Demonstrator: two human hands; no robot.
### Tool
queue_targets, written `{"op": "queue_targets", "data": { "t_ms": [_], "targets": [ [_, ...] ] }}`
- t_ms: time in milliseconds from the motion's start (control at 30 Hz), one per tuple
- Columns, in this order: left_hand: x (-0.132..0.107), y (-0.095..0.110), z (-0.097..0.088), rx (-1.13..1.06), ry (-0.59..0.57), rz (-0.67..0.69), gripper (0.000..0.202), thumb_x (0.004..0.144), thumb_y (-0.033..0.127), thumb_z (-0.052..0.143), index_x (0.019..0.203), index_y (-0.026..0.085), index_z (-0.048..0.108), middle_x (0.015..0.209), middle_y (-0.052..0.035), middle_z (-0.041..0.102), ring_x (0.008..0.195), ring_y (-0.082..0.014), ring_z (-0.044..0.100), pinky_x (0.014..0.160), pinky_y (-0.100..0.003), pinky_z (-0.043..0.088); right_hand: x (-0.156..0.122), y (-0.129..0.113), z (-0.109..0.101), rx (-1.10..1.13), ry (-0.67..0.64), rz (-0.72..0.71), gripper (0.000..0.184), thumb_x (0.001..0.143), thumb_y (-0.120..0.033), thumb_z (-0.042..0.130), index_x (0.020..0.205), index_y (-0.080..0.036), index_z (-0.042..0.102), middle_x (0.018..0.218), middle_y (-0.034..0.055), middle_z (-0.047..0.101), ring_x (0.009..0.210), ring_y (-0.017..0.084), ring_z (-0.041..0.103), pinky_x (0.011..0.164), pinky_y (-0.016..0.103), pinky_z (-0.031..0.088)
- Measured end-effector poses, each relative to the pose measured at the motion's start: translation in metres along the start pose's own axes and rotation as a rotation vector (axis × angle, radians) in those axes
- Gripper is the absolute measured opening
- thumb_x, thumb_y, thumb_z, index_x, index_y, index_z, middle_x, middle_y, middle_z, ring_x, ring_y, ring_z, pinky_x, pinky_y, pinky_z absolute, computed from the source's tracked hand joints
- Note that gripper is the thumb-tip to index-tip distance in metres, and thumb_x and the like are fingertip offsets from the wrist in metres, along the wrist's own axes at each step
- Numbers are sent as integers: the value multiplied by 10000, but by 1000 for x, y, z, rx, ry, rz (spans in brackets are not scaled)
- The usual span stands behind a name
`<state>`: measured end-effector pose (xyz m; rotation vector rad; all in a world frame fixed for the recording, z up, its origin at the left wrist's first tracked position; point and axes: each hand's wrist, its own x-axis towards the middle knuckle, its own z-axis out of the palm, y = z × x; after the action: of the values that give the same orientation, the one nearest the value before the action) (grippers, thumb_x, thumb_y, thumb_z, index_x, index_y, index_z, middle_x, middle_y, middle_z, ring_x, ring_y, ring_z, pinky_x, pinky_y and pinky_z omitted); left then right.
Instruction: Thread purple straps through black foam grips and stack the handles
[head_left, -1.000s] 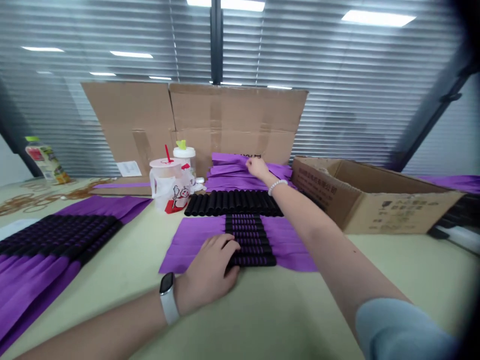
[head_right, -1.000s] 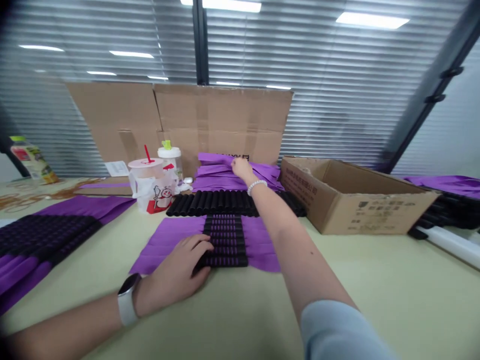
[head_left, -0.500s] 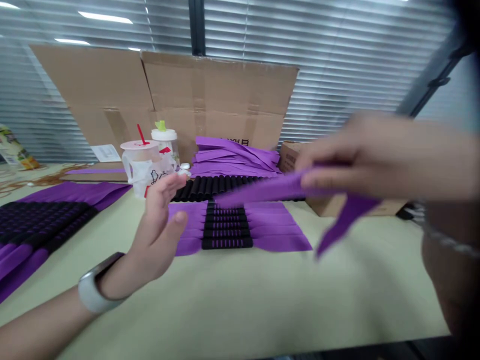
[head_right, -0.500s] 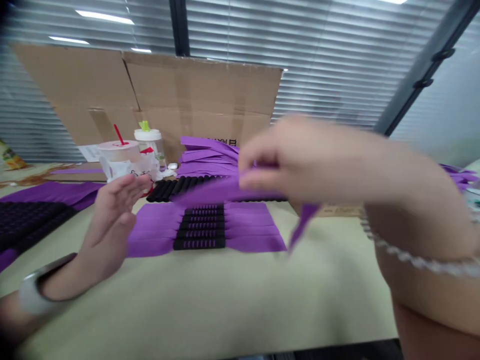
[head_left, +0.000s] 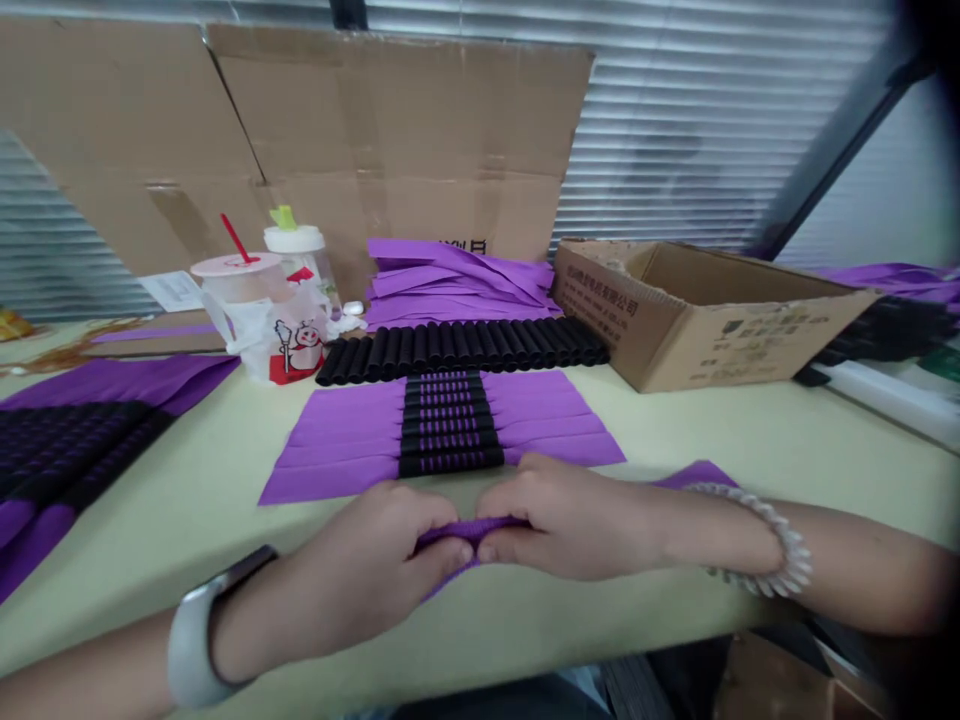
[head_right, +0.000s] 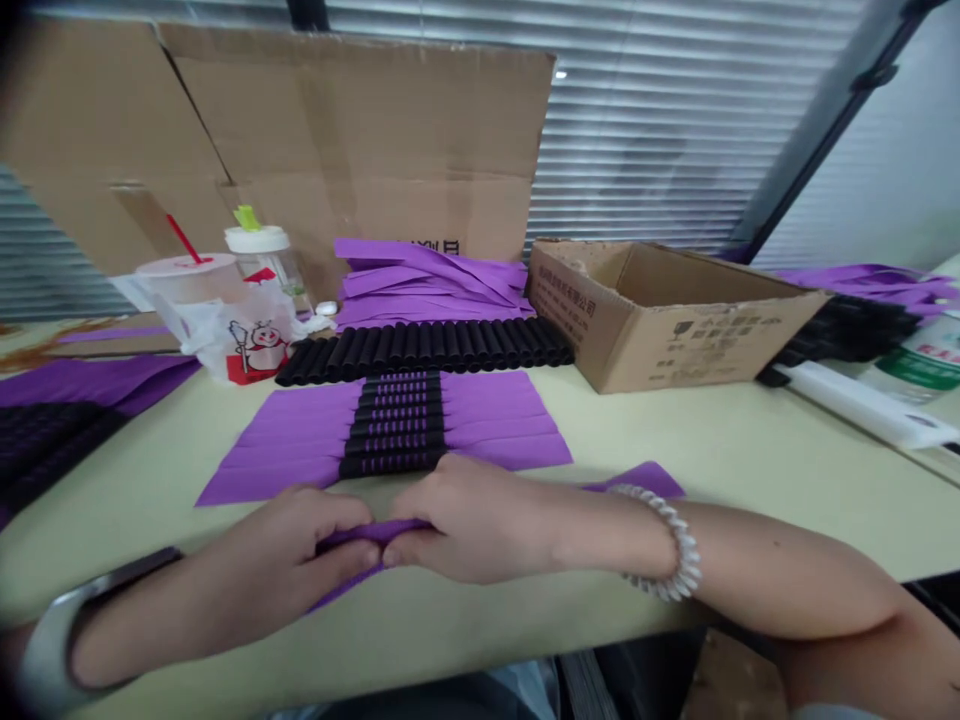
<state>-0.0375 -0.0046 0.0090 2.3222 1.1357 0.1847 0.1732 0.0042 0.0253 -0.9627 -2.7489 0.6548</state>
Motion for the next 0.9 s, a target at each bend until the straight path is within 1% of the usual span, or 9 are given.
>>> {"op": "queue_targets", "data": {
  "t_ms": [100, 233, 333, 467, 533, 633, 733, 800, 900],
  "targets": [
    [0, -5, -4, -94, -98, -97, 340, 864, 367, 489, 584, 175, 478, 544, 49, 483, 503, -95, 373, 458, -246, 214, -5, 6, 10, 21, 29, 72, 287, 868, -249, 687, 603, -200, 590, 506, -70, 510, 492, 99, 456, 499, 254, 265],
    [-5, -15, -4, -167, -183, -197, 359, 862, 423, 484, 600, 180, 449, 555, 60, 420, 509, -91, 348, 437, -225, 227, -21, 15, 12, -222, 158, 52, 334, 887, -381, 665, 609, -210, 596, 494, -35, 505, 481, 131, 456, 481, 290, 216],
    [-9, -19, -4, -110, -110, -179, 381, 873, 443, 474, 599, 180, 448, 567, 53, 442, 527, -95, 368, 455, -228, 231, -36, 27, 3, -334, 260, -7, 435, 953, -492, 533, 618, -221, 591, 480, -27, 470, 442, 132, 417, 470, 311, 197],
    [-13, -19, -3, -43, 7, -120, 386, 886, 410, 477, 581, 176, 449, 562, 46, 480, 536, -100, 387, 481, -242, 224, -57, 50, -17, -438, 348, -60, 539, 988, -558, 391, 603, -210, 534, 468, -20, 408, 434, 130, 390, 475, 318, 234],
    [-15, -18, -2, -56, 24, -104, 384, 890, 403, 479, 581, 175, 451, 566, 46, 494, 538, -100, 392, 486, -242, 230, -69, 64, -29, -546, 416, -86, 561, 964, -578, 418, 553, -201, 476, 453, -18, 371, 427, 124, 379, 474, 315, 249],
    [-18, -16, 1, -97, 51, -119, 384, 885, 415, 488, 586, 176, 466, 571, 49, 495, 541, -98, 385, 482, -234, 241, -85, 83, -47, -797, 606, -76, 599, 918, -625, 473, 498, -199, 439, 431, -4, 384, 420, 120, 394, 471, 306, 270],
    [-18, -12, 1, -120, 58, -148, 381, 878, 420, 492, 588, 174, 479, 567, 54, 486, 532, -93, 380, 471, -231, 237, -97, 97, -62, -989, 778, -108, 584, 969, -522, 477, 483, -200, 440, 431, 13, 452, 437, 127, 444, 471, 285, 296],
    [-18, -7, 0, -115, 67, -150, 380, 877, 417, 492, 587, 172, 476, 564, 54, 483, 529, -91, 385, 467, -233, 227, -102, 102, -70, -1075, 867, -180, 559, 960, -469, 506, 477, -200, 425, 411, -1, 435, 423, 128, 436, 456, 269, 296],
    [-19, 2, 2, -102, 76, -134, 377, 875, 406, 496, 580, 173, 462, 545, 56, 474, 517, -89, 386, 463, -240, 208, -107, 107, -77, -1124, 958, -196, 563, 949, -519, 483, 489, -200, 422, 392, -18, 376, 395, 124, 391, 437, 257, 269]
  ]
}}
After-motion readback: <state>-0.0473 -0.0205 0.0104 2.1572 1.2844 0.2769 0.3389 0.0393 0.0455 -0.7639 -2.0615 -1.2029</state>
